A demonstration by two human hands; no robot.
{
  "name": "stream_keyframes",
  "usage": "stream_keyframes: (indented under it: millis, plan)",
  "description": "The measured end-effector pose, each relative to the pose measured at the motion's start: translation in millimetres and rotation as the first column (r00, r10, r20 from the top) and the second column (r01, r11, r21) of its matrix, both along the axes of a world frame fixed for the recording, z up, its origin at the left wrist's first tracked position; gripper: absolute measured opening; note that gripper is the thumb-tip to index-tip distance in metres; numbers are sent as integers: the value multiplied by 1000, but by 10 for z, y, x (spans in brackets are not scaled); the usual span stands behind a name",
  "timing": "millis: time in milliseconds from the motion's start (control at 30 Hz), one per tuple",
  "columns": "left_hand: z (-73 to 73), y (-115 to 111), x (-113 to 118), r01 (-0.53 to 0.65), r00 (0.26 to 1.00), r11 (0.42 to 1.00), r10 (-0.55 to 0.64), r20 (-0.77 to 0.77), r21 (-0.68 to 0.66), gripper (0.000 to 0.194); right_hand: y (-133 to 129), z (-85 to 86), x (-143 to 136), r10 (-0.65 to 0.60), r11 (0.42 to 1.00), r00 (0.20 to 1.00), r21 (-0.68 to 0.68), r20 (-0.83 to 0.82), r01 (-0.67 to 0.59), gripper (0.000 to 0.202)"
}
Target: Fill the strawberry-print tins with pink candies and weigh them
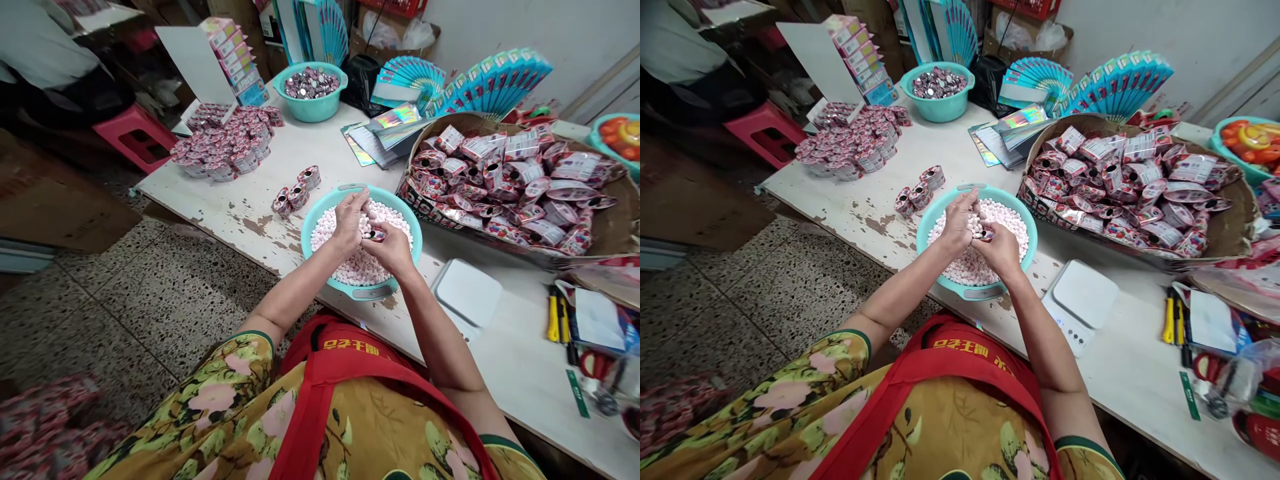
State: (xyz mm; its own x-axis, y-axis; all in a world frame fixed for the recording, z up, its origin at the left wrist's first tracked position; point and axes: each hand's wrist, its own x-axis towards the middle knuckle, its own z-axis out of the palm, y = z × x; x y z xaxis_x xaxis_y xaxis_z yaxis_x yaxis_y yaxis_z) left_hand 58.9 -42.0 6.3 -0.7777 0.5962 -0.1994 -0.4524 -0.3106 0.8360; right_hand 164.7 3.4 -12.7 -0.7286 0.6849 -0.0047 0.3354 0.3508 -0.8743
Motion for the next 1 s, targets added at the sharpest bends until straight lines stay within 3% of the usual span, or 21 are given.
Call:
stream_keyframes:
  millis: [200, 733, 1000]
  plan:
    - [49, 24, 32, 26, 999, 999, -26, -36, 19, 52, 21, 0, 23, -12, 997, 998, -75, -64, 7, 50]
    - [190, 23, 99, 137, 989, 988, -133, -59, 64, 26, 22, -32, 74, -64, 992, 984, -122, -166, 43, 48]
    - [294, 14, 187, 247, 967, 968, -244, -69, 39, 26, 31, -72, 107, -97, 988, 971, -135, -218, 68, 43]
